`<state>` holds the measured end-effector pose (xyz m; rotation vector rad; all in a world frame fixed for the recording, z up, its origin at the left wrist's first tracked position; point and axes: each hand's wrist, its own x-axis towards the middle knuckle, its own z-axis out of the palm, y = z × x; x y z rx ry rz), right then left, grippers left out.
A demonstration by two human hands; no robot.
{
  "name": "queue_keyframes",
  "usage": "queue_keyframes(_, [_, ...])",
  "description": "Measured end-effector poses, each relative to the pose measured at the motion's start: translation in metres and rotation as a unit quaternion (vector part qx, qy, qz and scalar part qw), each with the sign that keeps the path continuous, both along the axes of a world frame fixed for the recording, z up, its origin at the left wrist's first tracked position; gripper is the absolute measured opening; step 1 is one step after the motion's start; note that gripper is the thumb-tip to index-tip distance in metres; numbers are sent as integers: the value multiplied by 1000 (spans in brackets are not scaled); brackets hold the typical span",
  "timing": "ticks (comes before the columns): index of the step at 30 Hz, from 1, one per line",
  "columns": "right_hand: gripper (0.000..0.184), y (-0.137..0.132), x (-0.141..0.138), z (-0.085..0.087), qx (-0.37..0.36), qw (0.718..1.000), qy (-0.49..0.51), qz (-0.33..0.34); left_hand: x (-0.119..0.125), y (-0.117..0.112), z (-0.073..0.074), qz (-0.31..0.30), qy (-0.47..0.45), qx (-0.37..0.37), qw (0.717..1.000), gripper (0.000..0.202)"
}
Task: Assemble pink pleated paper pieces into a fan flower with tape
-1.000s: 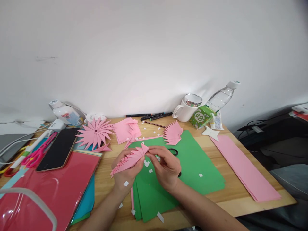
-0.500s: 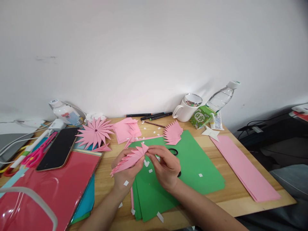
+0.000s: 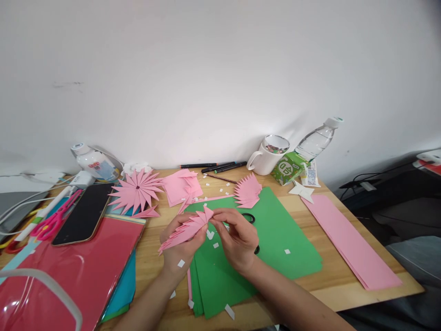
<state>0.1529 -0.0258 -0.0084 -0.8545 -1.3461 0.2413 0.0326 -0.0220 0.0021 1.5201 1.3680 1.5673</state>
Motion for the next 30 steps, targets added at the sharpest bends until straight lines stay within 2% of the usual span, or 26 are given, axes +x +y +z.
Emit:
queue_keyframes(13, [16, -1, 0, 1, -6, 1000, -9, -13, -4, 2, -3, -10, 29, -5, 1000, 13])
queue_keyframes(18, [15, -1, 0, 2, -13, 1000, -10, -5, -1, 1, -1, 9, 1, -13, 1000, 13])
queue_keyframes(24, [15, 1, 2, 5, -33, 999, -23, 25, 0, 0, 3, -13, -39, -24, 999, 14])
queue_keyframes(27, [15, 3, 3, 5, -35, 998, -48, 18, -4, 0, -1, -27, -33, -32, 999, 17])
queue_keyframes(30, [12, 3, 2, -2, -21, 998, -63, -21, -6, 1, -11, -41, -50, -65, 996, 18])
